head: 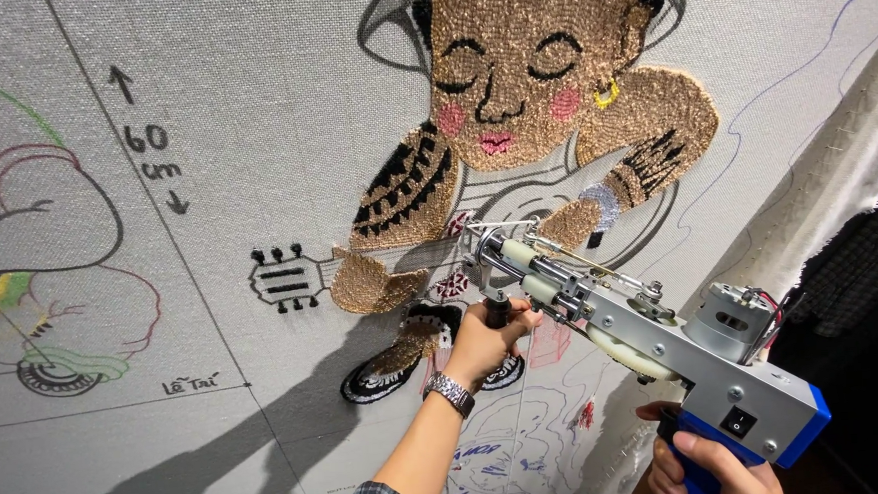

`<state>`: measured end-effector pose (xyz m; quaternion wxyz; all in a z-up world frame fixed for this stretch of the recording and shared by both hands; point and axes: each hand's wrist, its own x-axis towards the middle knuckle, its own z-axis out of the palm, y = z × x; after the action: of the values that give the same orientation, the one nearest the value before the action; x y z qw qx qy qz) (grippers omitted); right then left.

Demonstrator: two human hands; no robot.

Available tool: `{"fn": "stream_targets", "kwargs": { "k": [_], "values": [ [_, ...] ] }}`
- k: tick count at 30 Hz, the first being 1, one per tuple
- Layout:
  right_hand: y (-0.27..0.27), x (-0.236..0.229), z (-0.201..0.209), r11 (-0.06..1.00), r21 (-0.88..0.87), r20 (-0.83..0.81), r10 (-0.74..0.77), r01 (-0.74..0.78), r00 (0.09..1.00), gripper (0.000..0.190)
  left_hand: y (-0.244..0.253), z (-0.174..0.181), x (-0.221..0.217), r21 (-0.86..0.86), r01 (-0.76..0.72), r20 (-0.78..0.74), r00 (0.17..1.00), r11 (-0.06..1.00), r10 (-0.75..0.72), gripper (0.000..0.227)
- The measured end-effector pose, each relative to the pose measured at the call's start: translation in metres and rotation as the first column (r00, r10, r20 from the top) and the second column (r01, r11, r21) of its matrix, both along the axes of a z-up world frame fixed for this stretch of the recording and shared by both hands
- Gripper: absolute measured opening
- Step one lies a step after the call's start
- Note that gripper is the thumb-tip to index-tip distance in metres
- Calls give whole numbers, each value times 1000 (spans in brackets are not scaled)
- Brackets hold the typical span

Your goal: Using a tufting gun to create a decorative rug on a canvas.

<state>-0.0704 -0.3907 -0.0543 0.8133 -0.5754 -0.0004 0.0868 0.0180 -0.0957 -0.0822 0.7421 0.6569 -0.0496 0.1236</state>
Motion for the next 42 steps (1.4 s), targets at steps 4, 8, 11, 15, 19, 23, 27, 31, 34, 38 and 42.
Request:
{"fn": "stream_targets", "kwargs": {
  "k": [4, 8, 11, 15, 19, 23, 27, 31, 34, 38, 42],
  "values": [
    [-17, 11, -28, 992, 92, 100, 82, -91, 992, 56, 1, -2, 3, -25, 24, -17, 1000, 999, -24, 27],
    [-5, 2, -8, 999, 27, 41, 22, -23, 999, 57, 2, -9, 5, 1, 21, 2, 1000, 1000, -21, 25],
    [-4, 1, -6, 1000, -5, 38, 0, 1, 999, 56, 1, -10, 4, 24, 8, 0, 1000, 1000, -8, 22],
    [-5, 2, -14, 999, 46, 45, 22, -24, 999, 56, 1, -15, 1, 48, -11, -31, 999, 999, 13, 21],
    [-1, 0, -12, 1000, 2, 22, -15, 15, 1000, 55, 1, -21, 0, 87, -15, -40, 999, 996, 19, 19],
    [-1, 0, -14, 1000, -14, 28, -18, 18, 999, 54, 1, -20, -6, 61, -1, -65, 998, 998, 5, 20],
    [-2, 1, -15, 1000, -21, 11, -16, 16, 1000, 53, -1, -15, -9, 54, -7, -81, 997, 998, 12, 24],
    [0, -2, -12, 999, -11, 21, -44, 44, 999, 52, -3, -8, -12, 19, 2, -128, 992, 1000, 0, 27],
    [-18, 11, -39, 998, 53, 101, 37, -42, 994, 51, -2, -8, -10, -4, 17, -126, 992, 1000, -18, 26],
    [-1, 1, -8, 999, -49, -4, -16, 16, 1000, 52, -1, -17, -4, -36, 31, -100, 994, 999, -34, 26],
    [-16, 14, -37, 983, 71, 165, 155, -168, 974, 51, 2, -15, -8, -62, 18, -106, 994, 998, -24, 26]
  ]
}}
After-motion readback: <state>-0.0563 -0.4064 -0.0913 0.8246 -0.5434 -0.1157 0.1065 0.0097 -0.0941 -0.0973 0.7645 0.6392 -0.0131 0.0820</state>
